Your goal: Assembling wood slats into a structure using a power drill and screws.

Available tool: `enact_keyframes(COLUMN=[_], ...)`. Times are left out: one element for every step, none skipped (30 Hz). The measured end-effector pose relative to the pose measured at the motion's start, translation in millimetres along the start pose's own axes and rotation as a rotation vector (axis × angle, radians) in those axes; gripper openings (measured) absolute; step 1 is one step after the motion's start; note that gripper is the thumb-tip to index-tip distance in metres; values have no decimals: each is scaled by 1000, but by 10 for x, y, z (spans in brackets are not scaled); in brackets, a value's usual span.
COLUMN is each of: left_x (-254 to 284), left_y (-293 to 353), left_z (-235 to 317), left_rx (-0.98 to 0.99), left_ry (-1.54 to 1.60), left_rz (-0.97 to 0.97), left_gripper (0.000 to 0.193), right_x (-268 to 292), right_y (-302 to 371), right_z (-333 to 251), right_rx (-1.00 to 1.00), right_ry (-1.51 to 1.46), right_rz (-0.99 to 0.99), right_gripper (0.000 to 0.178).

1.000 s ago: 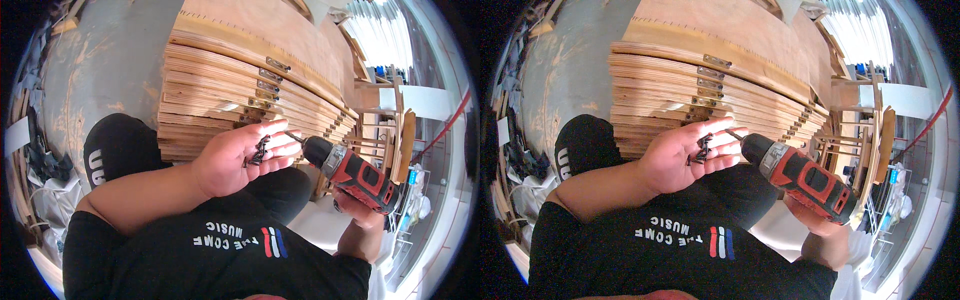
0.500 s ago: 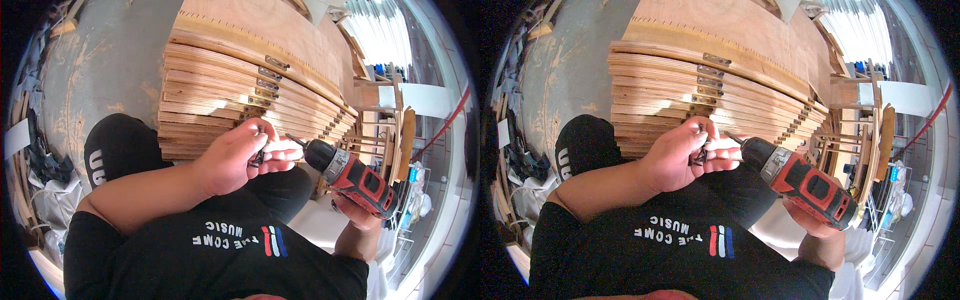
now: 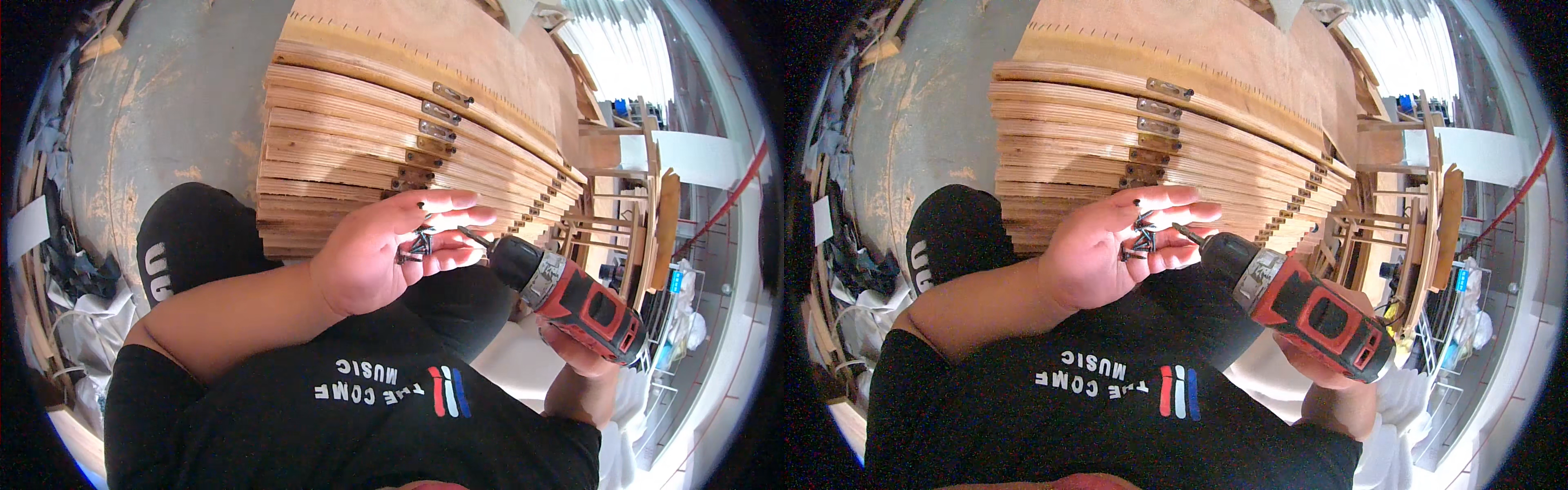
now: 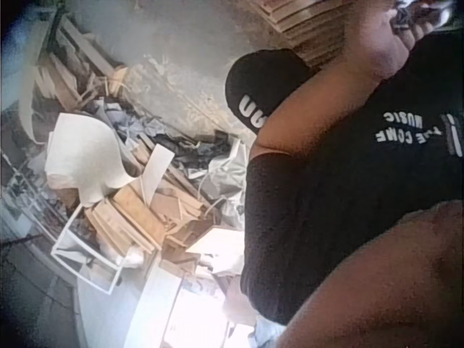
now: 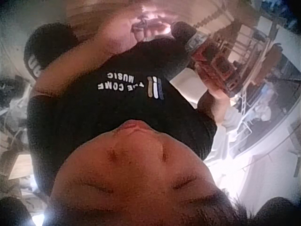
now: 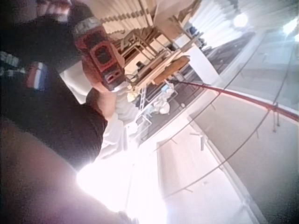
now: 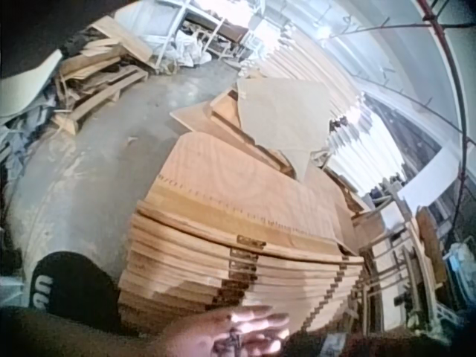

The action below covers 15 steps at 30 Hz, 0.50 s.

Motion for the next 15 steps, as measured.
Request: enact_keyframes(left_x=[16, 22, 19, 11, -11, -55, -112, -126, -99, -66, -56, -56, -68, -87, -110], left_y=[-3, -2, 3, 4, 3, 10, 18, 29, 38, 46, 49, 49, 50, 48, 53], left_z=[-1, -2, -5, -4, 3, 7, 27, 41, 47, 62, 69, 59, 66, 78, 92], left_rx=[-3, -5, -6, -7, -9, -8, 18, 43, 43, 65, 86, 87, 77, 66, 84], left_ry=[1, 2, 2, -42, -85, -85, -162, -240, -240, -409, -578, -577, -768, -960, -1053], left_rz=[-3, -6, -4, 0, 3, 3, 91, 179, 179, 147, 114, 113, 119, 123, 141], left_gripper=[42, 42, 42, 42, 42, 42, 41, 40, 40, 40, 40, 40, 40, 40, 39], right_x=[-3, 3, 2, -7, -19, -34, -37, -32, -25, -16, -5, 5, 9, 17, 29], right_y=[1, -13, -36, -47, -44, -38, -31, -28, -26, -16, 4, 30, 45, 39, 26], right_z=[0, -33, -65, -67, -45, -17, 2, 24, 16, 4, 15, 43, 73, 77, 53], right_rx=[58, 59, -20, -102, -102, -58, -15, -15, 39, 91, 90, 43, -4, -5, 43], right_ry=[20, 19, -16, -50, -50, -52, -54, -55, 36, 128, 128, 92, 54, 53, 125], right_rz=[19, 17, -18, -52, -52, -40, -28, -28, -29, -30, -30, -34, -38, -39, -40], right_gripper=[39, 39, 40, 42, 42, 42, 42, 42, 41, 41, 41, 40, 40, 40, 39])
Point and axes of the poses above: each hand's wrist, its own y-axis away from the middle knuckle, its own x-axis out of the back of the hand, z = x × y, the point moved 4 cm from there along -y, towards the middle knuckle, and after that the axes turned 10 degrees about -z, right-handed, at the moved point
